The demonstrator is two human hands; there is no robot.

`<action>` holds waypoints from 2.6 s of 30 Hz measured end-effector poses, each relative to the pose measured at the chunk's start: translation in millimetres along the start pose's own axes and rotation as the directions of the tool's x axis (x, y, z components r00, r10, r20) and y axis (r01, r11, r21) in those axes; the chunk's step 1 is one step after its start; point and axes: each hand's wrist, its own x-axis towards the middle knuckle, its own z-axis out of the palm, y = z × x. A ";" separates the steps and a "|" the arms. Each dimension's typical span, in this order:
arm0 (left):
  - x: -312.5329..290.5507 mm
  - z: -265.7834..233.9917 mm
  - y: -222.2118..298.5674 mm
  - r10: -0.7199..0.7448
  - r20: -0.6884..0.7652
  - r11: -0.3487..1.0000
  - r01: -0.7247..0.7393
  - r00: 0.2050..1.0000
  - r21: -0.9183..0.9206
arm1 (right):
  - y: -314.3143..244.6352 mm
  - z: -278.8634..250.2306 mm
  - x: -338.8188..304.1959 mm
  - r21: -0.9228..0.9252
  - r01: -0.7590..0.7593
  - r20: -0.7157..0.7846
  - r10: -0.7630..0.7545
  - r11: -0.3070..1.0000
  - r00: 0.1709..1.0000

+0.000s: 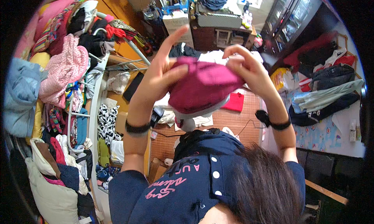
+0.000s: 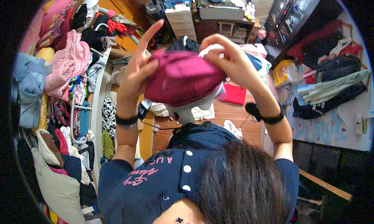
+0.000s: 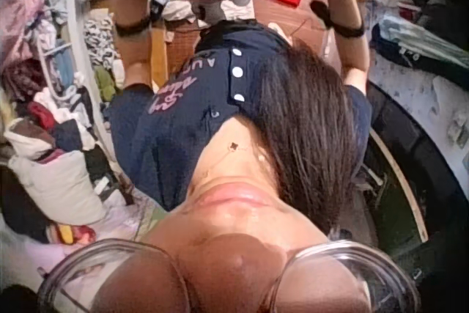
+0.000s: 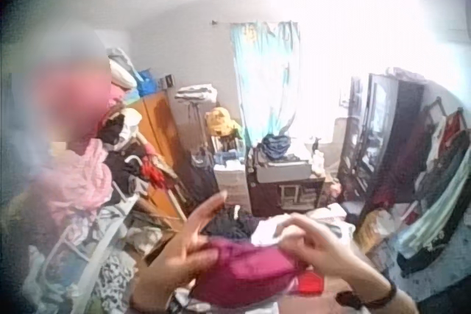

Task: The person retrieves a pink and gray zip-up hoodie from a cluttered shelf, turns it inside out, and folds it by hand. The folded hoodie is held in the hands at the end of the clip.

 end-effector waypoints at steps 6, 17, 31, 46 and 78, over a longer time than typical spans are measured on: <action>-92.6 27.8 -72.6 -0.434 0.138 0.893 0.405 0.890 0.196 | 13.6 28.1 -124.4 -0.110 -0.112 0.304 0.141 0.988 0.942; -130.3 48.7 -134.5 -0.522 0.005 0.663 0.402 0.853 0.631 | 53.1 60.6 -205.6 -0.206 -0.397 0.074 0.419 0.894 0.905; -120.2 39.0 -160.9 -0.466 0.002 0.662 0.348 0.885 0.664 | 73.0 51.7 -205.8 -0.169 -0.491 0.001 0.498 0.855 0.867; -18.1 35.4 -286.2 -0.480 0.363 0.468 -0.117 0.799 0.876 | 98.6 58.0 -215.5 -0.235 -0.236 0.001 0.243 0.943 0.970; 65.3 27.2 -198.9 -0.572 0.270 0.780 0.616 0.775 -0.115 | 108.6 52.4 -202.9 -0.302 -0.082 -0.014 0.082 0.950 0.997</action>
